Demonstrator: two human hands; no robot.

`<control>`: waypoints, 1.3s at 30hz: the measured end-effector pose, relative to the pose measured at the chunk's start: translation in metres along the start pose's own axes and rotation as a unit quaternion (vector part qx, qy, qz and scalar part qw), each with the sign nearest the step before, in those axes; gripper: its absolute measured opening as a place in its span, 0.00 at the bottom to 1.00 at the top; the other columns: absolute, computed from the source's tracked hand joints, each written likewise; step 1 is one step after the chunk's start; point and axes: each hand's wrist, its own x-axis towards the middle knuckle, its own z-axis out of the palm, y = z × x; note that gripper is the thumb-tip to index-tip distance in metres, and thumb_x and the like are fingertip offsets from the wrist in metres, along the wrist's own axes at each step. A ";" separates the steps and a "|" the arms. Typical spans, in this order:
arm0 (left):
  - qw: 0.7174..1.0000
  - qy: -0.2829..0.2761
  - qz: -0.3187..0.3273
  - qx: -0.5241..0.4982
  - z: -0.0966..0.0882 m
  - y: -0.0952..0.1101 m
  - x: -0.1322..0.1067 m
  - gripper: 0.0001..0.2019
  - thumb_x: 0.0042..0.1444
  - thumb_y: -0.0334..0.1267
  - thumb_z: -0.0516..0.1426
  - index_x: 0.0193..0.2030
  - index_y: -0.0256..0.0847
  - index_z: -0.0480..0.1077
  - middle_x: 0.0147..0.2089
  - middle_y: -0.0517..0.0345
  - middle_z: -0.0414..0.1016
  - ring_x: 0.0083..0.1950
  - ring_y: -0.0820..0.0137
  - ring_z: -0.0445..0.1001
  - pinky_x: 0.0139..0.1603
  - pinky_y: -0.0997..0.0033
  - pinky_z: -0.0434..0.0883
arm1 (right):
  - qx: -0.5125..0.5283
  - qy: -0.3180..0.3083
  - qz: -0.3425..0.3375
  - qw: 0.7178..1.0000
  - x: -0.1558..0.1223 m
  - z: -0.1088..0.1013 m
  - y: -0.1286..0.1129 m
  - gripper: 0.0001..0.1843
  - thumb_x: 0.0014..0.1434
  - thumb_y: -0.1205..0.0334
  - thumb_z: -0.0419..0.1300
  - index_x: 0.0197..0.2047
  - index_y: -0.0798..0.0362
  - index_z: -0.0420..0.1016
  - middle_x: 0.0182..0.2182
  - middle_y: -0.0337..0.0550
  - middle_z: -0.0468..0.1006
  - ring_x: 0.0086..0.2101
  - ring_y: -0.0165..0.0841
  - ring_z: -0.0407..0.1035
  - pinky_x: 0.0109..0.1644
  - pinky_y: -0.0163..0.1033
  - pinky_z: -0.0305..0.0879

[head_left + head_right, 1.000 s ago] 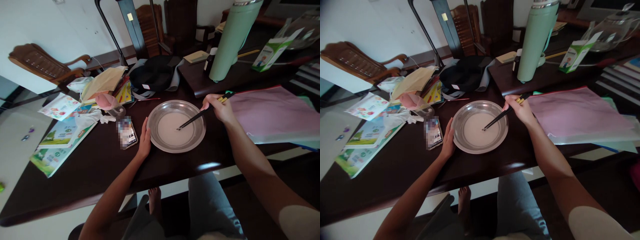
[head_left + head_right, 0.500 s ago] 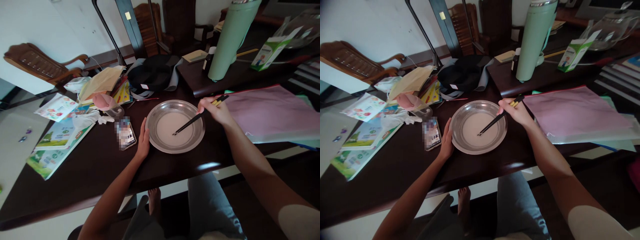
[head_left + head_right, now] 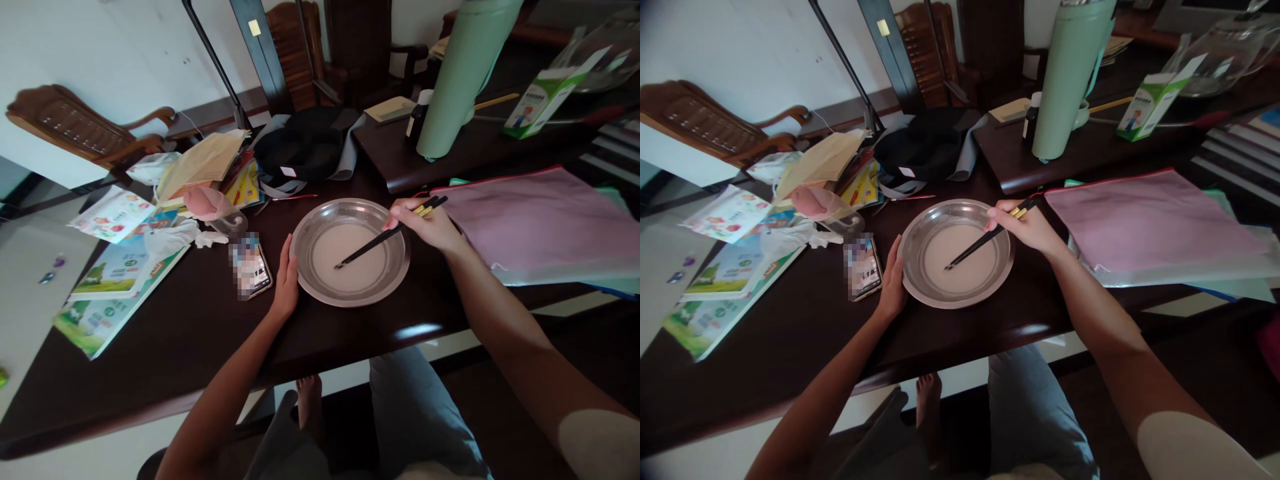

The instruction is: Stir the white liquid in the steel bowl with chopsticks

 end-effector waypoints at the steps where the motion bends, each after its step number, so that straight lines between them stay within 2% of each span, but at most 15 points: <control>1: 1.000 -0.001 -0.001 -0.001 0.000 0.000 0.000 0.29 0.65 0.54 0.47 0.71 0.51 0.52 0.75 0.57 0.51 0.75 0.63 0.50 0.75 0.58 0.47 | -0.008 -0.001 -0.004 1.000 0.000 0.001 -0.001 0.21 0.60 0.43 0.59 0.25 0.49 0.78 0.27 0.41 0.81 0.33 0.34 0.76 0.41 0.40 0.68; 5: 1.000 0.000 -0.002 -0.005 0.000 0.003 -0.001 0.30 0.65 0.54 0.48 0.71 0.49 0.52 0.75 0.55 0.51 0.75 0.63 0.50 0.75 0.59 0.47 | -0.004 0.081 -0.010 0.997 0.002 -0.002 0.002 0.21 0.58 0.43 0.60 0.22 0.48 0.76 0.23 0.40 0.79 0.30 0.35 0.75 0.40 0.42 0.68; 7: 1.000 0.003 -0.002 0.000 0.000 0.004 -0.001 0.30 0.65 0.54 0.48 0.71 0.49 0.53 0.75 0.56 0.51 0.75 0.63 0.50 0.75 0.59 0.46 | 0.014 0.098 -0.007 0.995 0.002 -0.003 0.003 0.23 0.59 0.42 0.60 0.20 0.48 0.74 0.20 0.40 0.77 0.27 0.35 0.74 0.38 0.42 0.68; 13: 1.000 0.002 -0.004 -0.002 0.000 0.003 0.000 0.30 0.65 0.54 0.48 0.71 0.49 0.53 0.75 0.56 0.51 0.75 0.63 0.50 0.75 0.59 0.47 | -0.007 0.007 -0.001 1.000 0.000 0.000 0.002 0.21 0.59 0.43 0.59 0.26 0.49 0.78 0.27 0.41 0.81 0.32 0.34 0.76 0.40 0.40 0.68; 15: 1.000 0.003 -0.003 -0.004 0.000 0.003 0.000 0.30 0.65 0.54 0.48 0.71 0.49 0.53 0.75 0.56 0.51 0.75 0.63 0.51 0.75 0.58 0.47 | -0.014 0.030 -0.010 0.999 0.001 -0.001 0.002 0.20 0.59 0.43 0.60 0.26 0.49 0.78 0.26 0.41 0.81 0.32 0.34 0.76 0.40 0.40 0.68; 19: 1.000 0.003 0.000 -0.005 0.000 0.001 0.000 0.29 0.65 0.54 0.48 0.71 0.51 0.54 0.75 0.57 0.52 0.75 0.62 0.52 0.75 0.57 0.48 | 0.011 0.101 -0.012 0.995 0.003 -0.005 0.005 0.24 0.58 0.41 0.60 0.20 0.49 0.74 0.21 0.40 0.77 0.26 0.34 0.73 0.37 0.42 0.68; 22: 1.000 0.004 0.004 -0.003 0.000 -0.001 0.001 0.29 0.65 0.54 0.48 0.71 0.51 0.54 0.75 0.57 0.51 0.75 0.63 0.51 0.75 0.58 0.47 | 0.017 0.061 -0.001 0.998 0.001 -0.004 0.004 0.24 0.59 0.42 0.59 0.20 0.49 0.74 0.21 0.40 0.77 0.26 0.34 0.73 0.36 0.41 0.68; 25: 1.000 0.002 0.004 0.000 0.000 0.000 0.001 0.29 0.65 0.54 0.48 0.71 0.51 0.53 0.75 0.57 0.51 0.75 0.63 0.50 0.75 0.58 0.47 | -0.005 0.000 -0.003 1.000 0.000 -0.001 0.002 0.21 0.60 0.43 0.59 0.25 0.49 0.78 0.26 0.41 0.81 0.32 0.34 0.76 0.39 0.40 0.69; 27: 1.000 0.002 0.003 0.001 0.000 0.001 0.000 0.29 0.65 0.54 0.48 0.71 0.51 0.53 0.75 0.57 0.51 0.75 0.63 0.51 0.75 0.58 0.47 | -0.016 0.014 -0.011 1.000 0.001 0.000 0.002 0.19 0.60 0.44 0.60 0.26 0.48 0.78 0.27 0.40 0.81 0.33 0.35 0.76 0.41 0.40 0.68; 31: 1.000 0.005 0.000 0.000 0.000 0.001 0.000 0.30 0.65 0.55 0.48 0.71 0.50 0.54 0.75 0.57 0.52 0.75 0.62 0.51 0.75 0.57 0.47 | 0.009 0.096 -0.018 0.995 0.003 -0.005 0.004 0.23 0.59 0.43 0.60 0.20 0.49 0.74 0.21 0.39 0.77 0.27 0.34 0.74 0.37 0.41 0.68; 33: 1.000 0.007 -0.001 -0.002 -0.001 0.000 0.001 0.30 0.64 0.55 0.48 0.70 0.50 0.54 0.75 0.57 0.52 0.75 0.62 0.51 0.75 0.56 0.47 | 0.018 0.088 -0.013 0.996 0.002 -0.005 0.004 0.24 0.59 0.42 0.59 0.19 0.49 0.73 0.20 0.40 0.76 0.26 0.34 0.73 0.36 0.41 0.68; 37: 1.000 0.006 -0.004 -0.004 -0.001 0.000 0.001 0.30 0.64 0.55 0.48 0.71 0.50 0.54 0.75 0.57 0.51 0.75 0.62 0.51 0.75 0.57 0.47 | -0.006 0.019 -0.013 1.000 0.000 0.000 0.003 0.22 0.59 0.41 0.59 0.24 0.49 0.77 0.26 0.41 0.81 0.33 0.35 0.76 0.40 0.40 0.69; 39: 1.000 0.003 -0.003 -0.007 0.000 0.000 0.000 0.30 0.64 0.55 0.48 0.71 0.50 0.53 0.75 0.56 0.52 0.75 0.63 0.52 0.75 0.57 0.47 | -0.014 0.023 -0.016 1.000 0.000 0.001 0.002 0.21 0.58 0.41 0.60 0.26 0.49 0.78 0.27 0.41 0.81 0.33 0.35 0.76 0.41 0.40 0.69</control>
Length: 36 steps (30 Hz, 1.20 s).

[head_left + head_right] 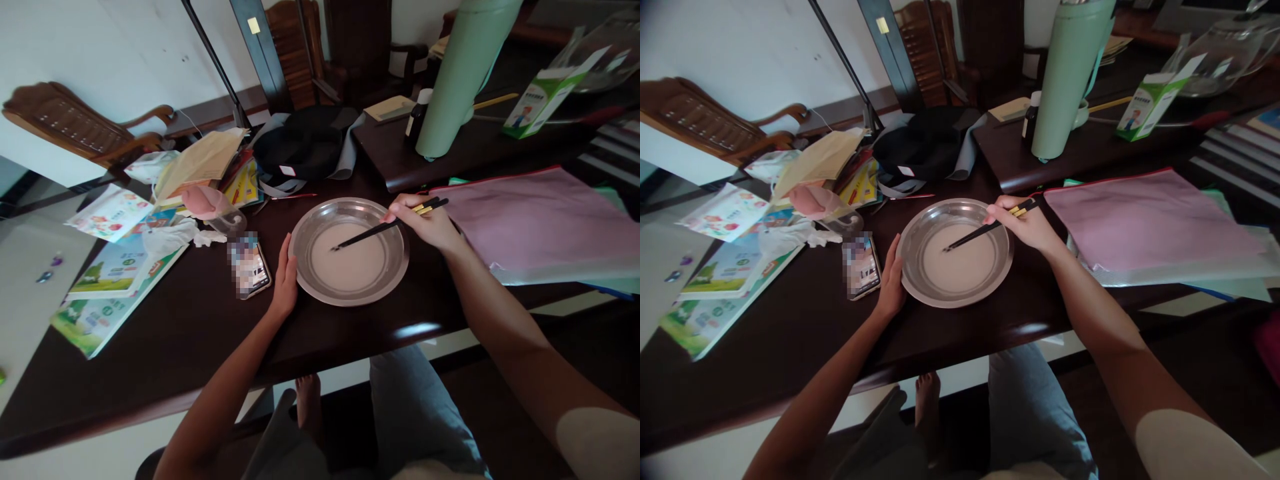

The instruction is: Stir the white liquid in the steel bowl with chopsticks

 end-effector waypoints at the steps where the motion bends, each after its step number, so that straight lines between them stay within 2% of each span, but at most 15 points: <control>1: 1.000 -0.001 0.001 -0.001 0.000 0.000 0.000 0.30 0.64 0.55 0.48 0.71 0.50 0.53 0.75 0.56 0.52 0.75 0.63 0.52 0.75 0.57 0.48 | 0.002 0.016 0.000 1.000 0.000 0.000 0.000 0.21 0.58 0.41 0.60 0.25 0.49 0.77 0.26 0.41 0.81 0.32 0.35 0.76 0.41 0.41 0.68; 3: 1.000 0.000 0.003 -0.001 0.000 0.000 0.000 0.30 0.64 0.55 0.48 0.71 0.50 0.54 0.75 0.56 0.52 0.75 0.63 0.51 0.75 0.58 0.47 | 0.017 0.049 -0.001 0.999 0.001 -0.002 0.001 0.22 0.58 0.41 0.59 0.22 0.49 0.75 0.23 0.40 0.78 0.29 0.34 0.75 0.39 0.41 0.68; 5: 1.000 0.002 0.002 -0.002 0.000 -0.001 0.000 0.30 0.64 0.55 0.48 0.71 0.50 0.54 0.75 0.57 0.51 0.75 0.63 0.51 0.75 0.58 0.46 | 0.032 0.054 -0.002 0.998 0.000 -0.003 0.001 0.24 0.59 0.42 0.58 0.20 0.49 0.74 0.21 0.40 0.76 0.27 0.34 0.73 0.37 0.41 0.67; 9: 1.000 0.000 -0.003 -0.011 0.000 -0.004 0.001 0.30 0.65 0.55 0.48 0.71 0.50 0.53 0.75 0.57 0.51 0.75 0.63 0.51 0.75 0.57 0.46 | 0.016 -0.011 0.004 1.000 -0.001 0.000 -0.001 0.22 0.60 0.43 0.59 0.24 0.49 0.77 0.25 0.41 0.80 0.31 0.34 0.75 0.39 0.40 0.68; 11: 1.000 -0.002 -0.003 -0.017 0.000 -0.005 0.001 0.30 0.65 0.55 0.48 0.71 0.51 0.53 0.75 0.57 0.51 0.75 0.63 0.51 0.75 0.57 0.47 | 0.006 -0.020 0.000 1.000 -0.001 0.001 0.000 0.19 0.60 0.44 0.60 0.27 0.50 0.78 0.28 0.41 0.81 0.33 0.34 0.76 0.40 0.39 0.67; 16: 1.000 0.000 0.004 -0.010 0.000 -0.004 0.001 0.30 0.64 0.55 0.49 0.71 0.51 0.54 0.75 0.57 0.51 0.75 0.62 0.51 0.75 0.56 0.47 | 0.043 0.061 -0.020 0.997 0.002 -0.005 0.005 0.23 0.61 0.46 0.59 0.20 0.50 0.74 0.21 0.39 0.76 0.27 0.31 0.72 0.36 0.38 0.66; 19: 1.000 0.001 0.005 -0.005 0.000 -0.003 0.001 0.30 0.64 0.55 0.49 0.71 0.51 0.54 0.75 0.57 0.51 0.75 0.63 0.50 0.75 0.57 0.46 | 0.054 0.024 -0.027 0.998 0.000 -0.005 0.005 0.23 0.62 0.47 0.58 0.21 0.50 0.75 0.21 0.39 0.76 0.27 0.32 0.72 0.36 0.38 0.66; 21: 1.000 -0.001 0.002 -0.006 0.000 -0.002 0.001 0.30 0.64 0.55 0.49 0.71 0.50 0.54 0.75 0.57 0.51 0.75 0.63 0.51 0.75 0.58 0.47 | 0.031 -0.019 -0.026 0.999 -0.001 -0.003 0.003 0.20 0.62 0.48 0.59 0.25 0.50 0.78 0.25 0.41 0.78 0.31 0.33 0.74 0.38 0.39 0.66; 23: 1.000 -0.002 -0.001 -0.011 0.000 -0.002 0.000 0.30 0.64 0.55 0.48 0.71 0.49 0.53 0.75 0.57 0.51 0.75 0.63 0.51 0.75 0.58 0.47 | 0.007 -0.029 -0.025 0.999 0.000 -0.001 0.002 0.17 0.61 0.48 0.60 0.27 0.49 0.79 0.28 0.41 0.79 0.34 0.33 0.75 0.41 0.39 0.66; 27: 1.000 -0.001 0.002 -0.010 0.000 -0.003 0.000 0.30 0.64 0.55 0.49 0.71 0.50 0.53 0.75 0.57 0.51 0.75 0.63 0.51 0.75 0.57 0.47 | 0.011 0.039 -0.016 0.999 0.001 -0.005 0.003 0.20 0.61 0.46 0.59 0.24 0.49 0.76 0.25 0.40 0.78 0.31 0.33 0.74 0.40 0.40 0.66; 29: 1.000 0.001 0.003 -0.005 0.000 -0.002 0.000 0.30 0.64 0.55 0.49 0.71 0.49 0.53 0.75 0.56 0.51 0.75 0.63 0.51 0.75 0.57 0.46 | 0.029 0.047 -0.016 0.998 0.001 -0.006 0.003 0.22 0.62 0.46 0.57 0.22 0.49 0.75 0.23 0.40 0.76 0.28 0.32 0.72 0.39 0.40 0.66; 34: 1.000 0.002 0.003 0.001 -0.001 0.000 0.000 0.30 0.65 0.55 0.48 0.71 0.49 0.53 0.75 0.56 0.52 0.75 0.62 0.51 0.75 0.57 0.47 | 0.028 -0.028 -0.013 0.999 -0.001 0.000 -0.001 0.20 0.61 0.46 0.58 0.25 0.50 0.78 0.26 0.41 0.79 0.32 0.33 0.74 0.40 0.39 0.66; 36: 1.000 0.001 0.005 0.001 -0.001 0.001 0.000 0.30 0.64 0.55 0.48 0.71 0.49 0.53 0.75 0.56 0.52 0.75 0.62 0.52 0.75 0.57 0.48 | 0.020 -0.030 -0.012 0.999 -0.001 0.001 -0.001 0.18 0.60 0.46 0.60 0.27 0.50 0.79 0.28 0.41 0.80 0.33 0.33 0.75 0.41 0.39 0.67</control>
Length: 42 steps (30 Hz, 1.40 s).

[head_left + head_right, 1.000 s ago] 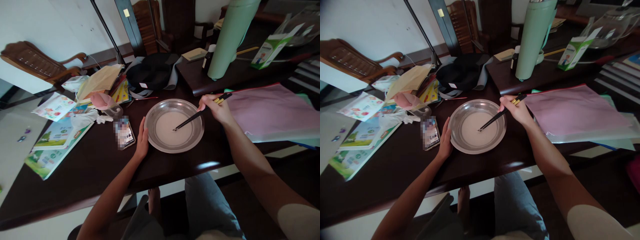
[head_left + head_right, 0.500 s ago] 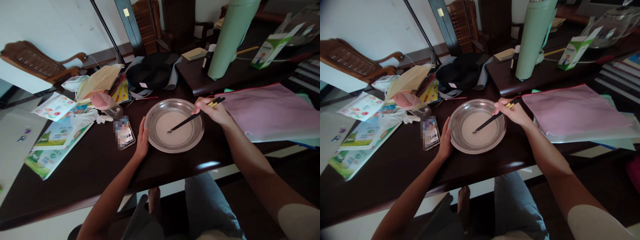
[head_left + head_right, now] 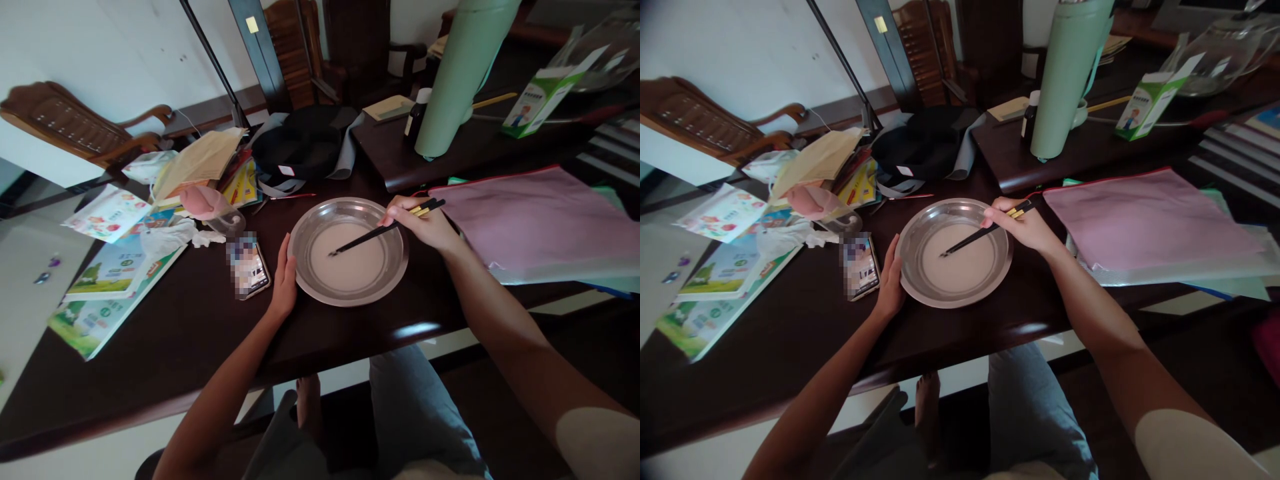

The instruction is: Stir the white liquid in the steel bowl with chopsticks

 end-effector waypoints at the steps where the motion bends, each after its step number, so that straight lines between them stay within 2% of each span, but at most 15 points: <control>1: 1.000 0.000 0.000 0.000 0.000 0.000 0.000 0.30 0.64 0.55 0.48 0.71 0.49 0.54 0.75 0.56 0.52 0.75 0.62 0.51 0.75 0.57 0.48 | -0.001 0.014 0.002 1.000 0.001 -0.001 0.001 0.18 0.60 0.46 0.60 0.27 0.49 0.78 0.28 0.41 0.80 0.33 0.33 0.75 0.41 0.39 0.67; 4: 1.000 0.003 0.000 0.002 0.000 -0.001 0.000 0.30 0.64 0.55 0.48 0.71 0.50 0.54 0.75 0.56 0.51 0.75 0.62 0.51 0.75 0.57 0.47 | 0.014 0.084 0.002 0.996 0.003 -0.006 0.006 0.21 0.61 0.46 0.59 0.22 0.49 0.76 0.23 0.39 0.77 0.28 0.32 0.73 0.39 0.39 0.66; 6: 1.000 0.003 0.000 0.002 0.000 -0.001 0.000 0.30 0.64 0.55 0.49 0.71 0.49 0.54 0.75 0.56 0.52 0.75 0.62 0.51 0.75 0.57 0.47 | 0.033 0.102 -0.003 0.994 0.003 -0.009 0.008 0.24 0.62 0.45 0.58 0.20 0.49 0.74 0.20 0.38 0.75 0.25 0.31 0.71 0.37 0.39 0.66; 8: 1.000 0.004 -0.001 -0.002 0.001 -0.003 0.000 0.30 0.64 0.55 0.49 0.71 0.49 0.54 0.75 0.55 0.52 0.75 0.63 0.51 0.75 0.57 0.47 | 0.037 0.075 0.001 0.996 0.002 -0.007 0.007 0.24 0.62 0.45 0.57 0.20 0.50 0.74 0.20 0.39 0.75 0.26 0.31 0.71 0.36 0.39 0.66; 12: 1.000 0.003 -0.003 -0.013 0.001 -0.003 0.000 0.30 0.64 0.54 0.49 0.71 0.49 0.54 0.75 0.55 0.52 0.75 0.63 0.52 0.75 0.57 0.47 | -0.001 -0.002 0.007 1.000 0.000 -0.001 0.003 0.19 0.62 0.47 0.59 0.27 0.49 0.78 0.28 0.40 0.81 0.33 0.32 0.75 0.41 0.38 0.67; 14: 1.000 0.001 -0.003 -0.011 0.001 -0.002 0.000 0.31 0.64 0.55 0.49 0.71 0.47 0.53 0.75 0.54 0.52 0.75 0.63 0.52 0.74 0.58 0.48 | -0.013 0.019 0.006 1.000 0.001 -0.001 0.004 0.18 0.61 0.47 0.59 0.27 0.49 0.78 0.28 0.40 0.81 0.34 0.32 0.75 0.42 0.38 0.67; 18: 1.000 0.001 0.001 0.002 0.001 0.001 0.000 0.31 0.65 0.55 0.48 0.71 0.47 0.53 0.75 0.54 0.52 0.75 0.63 0.51 0.74 0.59 0.48 | 0.009 0.105 0.004 0.994 0.003 -0.007 0.007 0.23 0.61 0.45 0.58 0.21 0.50 0.74 0.21 0.38 0.76 0.27 0.31 0.73 0.38 0.38 0.66; 21: 1.000 0.001 0.002 0.003 0.001 0.001 0.000 0.30 0.65 0.54 0.48 0.71 0.48 0.54 0.75 0.54 0.52 0.75 0.63 0.51 0.75 0.59 0.48 | 0.025 0.072 0.016 0.997 0.002 -0.007 0.006 0.24 0.61 0.44 0.57 0.20 0.50 0.74 0.20 0.38 0.76 0.26 0.31 0.72 0.37 0.39 0.67; 25: 1.000 0.001 0.001 0.003 0.000 0.000 0.000 0.30 0.65 0.54 0.48 0.71 0.49 0.54 0.75 0.55 0.51 0.75 0.63 0.51 0.75 0.58 0.47 | -0.012 -0.003 0.020 1.000 0.000 0.000 0.000 0.21 0.60 0.43 0.58 0.26 0.49 0.78 0.27 0.40 0.81 0.33 0.34 0.75 0.41 0.40 0.68; 28: 1.000 -0.002 0.001 0.004 0.000 0.000 0.000 0.29 0.65 0.54 0.48 0.71 0.50 0.53 0.75 0.56 0.52 0.75 0.63 0.51 0.75 0.57 0.48 | -0.022 0.030 0.016 0.999 0.001 -0.001 0.000 0.20 0.59 0.42 0.60 0.26 0.49 0.77 0.28 0.40 0.81 0.34 0.35 0.76 0.42 0.40 0.69; 32: 1.000 0.000 0.007 0.003 0.000 -0.001 0.000 0.29 0.65 0.54 0.48 0.70 0.51 0.54 0.75 0.57 0.52 0.75 0.62 0.52 0.75 0.57 0.48 | 0.011 0.103 0.020 0.994 0.003 -0.008 0.005 0.24 0.59 0.41 0.58 0.20 0.48 0.73 0.21 0.39 0.76 0.27 0.33 0.73 0.38 0.41 0.69; 34: 1.000 0.001 0.006 0.003 0.000 -0.001 0.000 0.29 0.65 0.54 0.48 0.70 0.51 0.55 0.75 0.57 0.52 0.75 0.62 0.51 0.75 0.57 0.47 | 0.015 0.081 0.020 0.996 0.002 -0.007 0.005 0.25 0.60 0.41 0.57 0.20 0.49 0.74 0.20 0.39 0.76 0.26 0.33 0.72 0.37 0.40 0.68; 38: 1.000 0.002 -0.003 -0.002 0.000 -0.001 0.000 0.30 0.65 0.54 0.48 0.71 0.49 0.53 0.75 0.56 0.51 0.75 0.62 0.51 0.75 0.57 0.47 | -0.014 0.001 0.014 1.000 0.000 0.000 0.001 0.20 0.60 0.43 0.59 0.26 0.50 0.78 0.28 0.41 0.82 0.33 0.33 0.76 0.41 0.38 0.67; 40: 1.000 0.000 -0.005 -0.001 0.000 0.000 0.000 0.30 0.65 0.54 0.48 0.71 0.49 0.53 0.75 0.55 0.51 0.75 0.62 0.51 0.75 0.57 0.47 | -0.025 0.016 0.010 1.000 0.001 0.000 0.001 0.20 0.59 0.43 0.60 0.27 0.50 0.78 0.29 0.41 0.82 0.34 0.33 0.76 0.42 0.38 0.68; 42: 1.000 0.000 -0.002 0.005 0.000 0.001 0.000 0.30 0.64 0.54 0.48 0.71 0.49 0.54 0.75 0.55 0.51 0.75 0.62 0.51 0.75 0.57 0.47 | -0.020 0.067 0.014 0.997 0.002 -0.003 0.003 0.21 0.59 0.42 0.59 0.25 0.50 0.76 0.26 0.40 0.80 0.32 0.33 0.75 0.41 0.39 0.68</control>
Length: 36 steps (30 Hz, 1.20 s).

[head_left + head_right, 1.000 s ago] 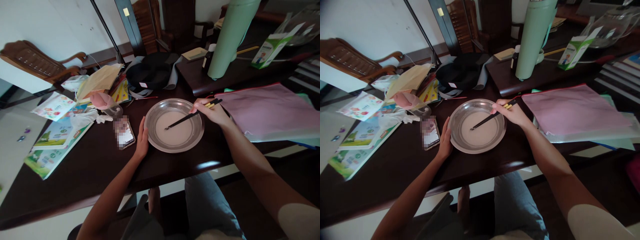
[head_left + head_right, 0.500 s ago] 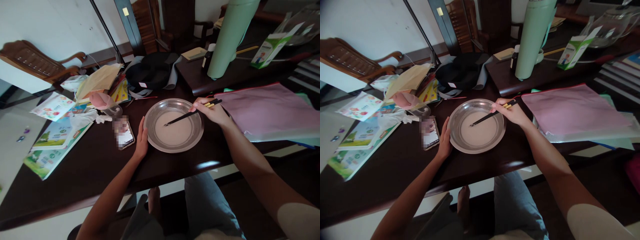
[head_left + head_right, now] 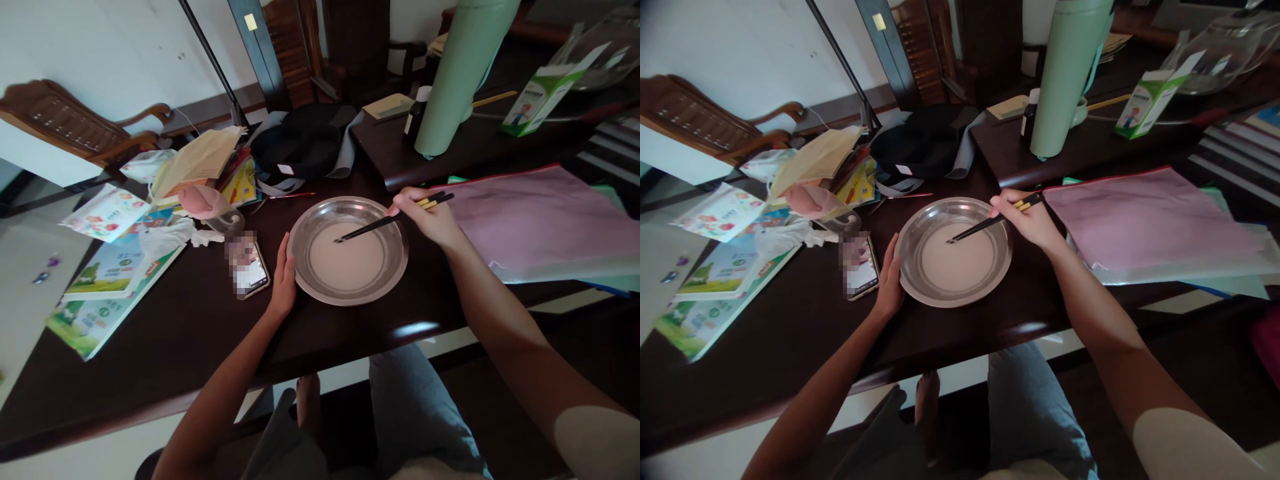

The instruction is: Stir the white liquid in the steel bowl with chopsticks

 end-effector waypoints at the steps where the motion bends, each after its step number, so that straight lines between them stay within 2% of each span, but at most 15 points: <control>1: 1.000 0.000 0.002 0.004 0.000 0.000 0.000 0.30 0.64 0.54 0.48 0.71 0.49 0.54 0.75 0.55 0.52 0.75 0.62 0.51 0.75 0.57 0.47 | 0.008 0.024 0.004 1.000 0.001 -0.002 0.001 0.23 0.59 0.41 0.59 0.23 0.49 0.75 0.24 0.40 0.79 0.30 0.33 0.74 0.40 0.39 0.68; 4: 1.000 0.001 0.004 0.005 0.000 0.000 0.000 0.30 0.64 0.55 0.48 0.71 0.49 0.54 0.75 0.56 0.52 0.75 0.62 0.51 0.75 0.56 0.47 | 0.033 0.034 0.011 0.999 0.001 -0.003 0.002 0.26 0.60 0.40 0.57 0.19 0.49 0.73 0.20 0.39 0.76 0.27 0.33 0.72 0.37 0.40 0.68; 9: 1.000 -0.003 0.001 -0.004 0.000 -0.003 0.001 0.29 0.65 0.54 0.48 0.71 0.50 0.53 0.75 0.56 0.51 0.75 0.63 0.50 0.75 0.57 0.47 | -0.004 -0.064 0.000 0.998 -0.002 0.003 -0.003 0.20 0.59 0.43 0.59 0.26 0.49 0.78 0.28 0.41 0.81 0.33 0.34 0.75 0.40 0.39 0.68; 11: 1.000 -0.004 0.002 -0.005 0.000 -0.003 0.001 0.29 0.65 0.54 0.47 0.71 0.51 0.53 0.75 0.57 0.51 0.75 0.63 0.51 0.75 0.57 0.47 | -0.009 -0.042 -0.001 0.999 -0.001 0.002 -0.001 0.20 0.58 0.42 0.60 0.27 0.49 0.78 0.28 0.40 0.81 0.33 0.34 0.75 0.41 0.39 0.68; 13: 1.000 -0.003 0.005 0.000 0.000 -0.003 0.001 0.29 0.65 0.54 0.48 0.71 0.51 0.53 0.75 0.57 0.51 0.75 0.63 0.50 0.75 0.58 0.47 | 0.003 0.012 0.002 1.000 0.001 -0.001 0.001 0.22 0.59 0.41 0.59 0.24 0.49 0.75 0.25 0.40 0.79 0.31 0.34 0.75 0.40 0.40 0.69; 15: 1.000 -0.001 0.008 0.005 0.000 -0.002 0.001 0.29 0.65 0.54 0.48 0.71 0.50 0.54 0.75 0.56 0.51 0.75 0.62 0.50 0.75 0.58 0.46 | 0.022 0.040 0.007 0.999 0.002 -0.004 0.002 0.25 0.59 0.40 0.58 0.20 0.49 0.73 0.21 0.39 0.76 0.28 0.33 0.73 0.39 0.40 0.68; 18: 1.000 0.002 0.003 0.004 0.000 -0.002 0.001 0.30 0.65 0.54 0.48 0.71 0.49 0.54 0.75 0.56 0.51 0.75 0.62 0.50 0.75 0.57 0.46 | 0.025 -0.003 0.009 1.000 0.000 -0.002 0.000 0.25 0.60 0.41 0.57 0.20 0.49 0.74 0.21 0.40 0.77 0.28 0.33 0.74 0.38 0.40 0.68; 21: 1.000 0.003 -0.001 -0.002 0.000 -0.002 0.001 0.30 0.65 0.54 0.48 0.71 0.50 0.54 0.75 0.56 0.51 0.75 0.62 0.51 0.75 0.57 0.47 | 0.003 -0.069 0.000 0.998 -0.002 0.002 -0.002 0.21 0.60 0.43 0.58 0.26 0.49 0.78 0.28 0.41 0.82 0.33 0.34 0.76 0.41 0.40 0.68; 22: 1.000 0.003 -0.001 -0.001 0.000 -0.002 0.001 0.30 0.65 0.54 0.48 0.71 0.50 0.54 0.75 0.56 0.51 0.75 0.62 0.51 0.75 0.57 0.47 | -0.004 -0.072 -0.003 0.997 -0.002 0.002 -0.002 0.20 0.60 0.43 0.58 0.27 0.48 0.79 0.29 0.41 0.82 0.34 0.34 0.76 0.42 0.40 0.69; 24: 1.000 0.004 0.001 0.002 0.000 -0.002 0.000 0.30 0.64 0.54 0.48 0.71 0.49 0.54 0.75 0.56 0.51 0.75 0.62 0.50 0.75 0.58 0.47 | -0.007 -0.038 -0.003 0.999 -0.001 0.001 -0.001 0.20 0.60 0.42 0.59 0.27 0.48 0.78 0.28 0.40 0.82 0.34 0.35 0.76 0.42 0.41 0.69; 26: 1.000 0.003 0.004 0.005 0.000 -0.001 0.000 0.30 0.65 0.54 0.48 0.71 0.50 0.54 0.75 0.56 0.51 0.75 0.62 0.50 0.75 0.58 0.47 | 0.004 0.015 0.001 1.000 0.000 -0.002 0.001 0.22 0.59 0.41 0.58 0.23 0.48 0.75 0.25 0.40 0.79 0.31 0.34 0.75 0.41 0.41 0.69; 28: 1.000 0.000 0.007 0.009 0.000 -0.001 0.000 0.29 0.65 0.54 0.48 0.71 0.50 0.54 0.75 0.56 0.51 0.75 0.63 0.50 0.75 0.58 0.47 | 0.021 0.032 0.003 0.999 0.001 -0.004 0.002 0.25 0.59 0.41 0.58 0.20 0.48 0.73 0.21 0.39 0.77 0.28 0.34 0.74 0.38 0.41 0.69; 30: 1.000 -0.001 0.007 0.010 0.000 -0.001 0.000 0.29 0.65 0.54 0.48 0.71 0.50 0.54 0.75 0.57 0.52 0.75 0.63 0.50 0.75 0.58 0.47 | 0.025 0.005 0.007 1.000 0.000 -0.003 0.000 0.25 0.60 0.41 0.57 0.20 0.49 0.73 0.21 0.40 0.77 0.28 0.34 0.74 0.38 0.41 0.69; 33: 1.000 0.002 0.006 0.004 0.000 -0.003 0.001 0.29 0.65 0.54 0.48 0.71 0.51 0.54 0.75 0.57 0.52 0.75 0.63 0.50 0.75 0.58 0.47 | 0.007 -0.055 0.004 0.998 -0.002 0.001 -0.001 0.22 0.60 0.42 0.58 0.25 0.49 0.77 0.26 0.41 0.80 0.32 0.34 0.76 0.40 0.40 0.68; 36: 1.000 0.001 0.003 -0.003 0.000 -0.004 0.001 0.29 0.65 0.54 0.48 0.71 0.50 0.53 0.75 0.57 0.52 0.75 0.62 0.51 0.75 0.58 0.47 | -0.007 -0.036 -0.003 0.999 -0.001 0.001 -0.001 0.20 0.59 0.42 0.59 0.26 0.48 0.78 0.28 0.40 0.81 0.33 0.35 0.75 0.42 0.41 0.68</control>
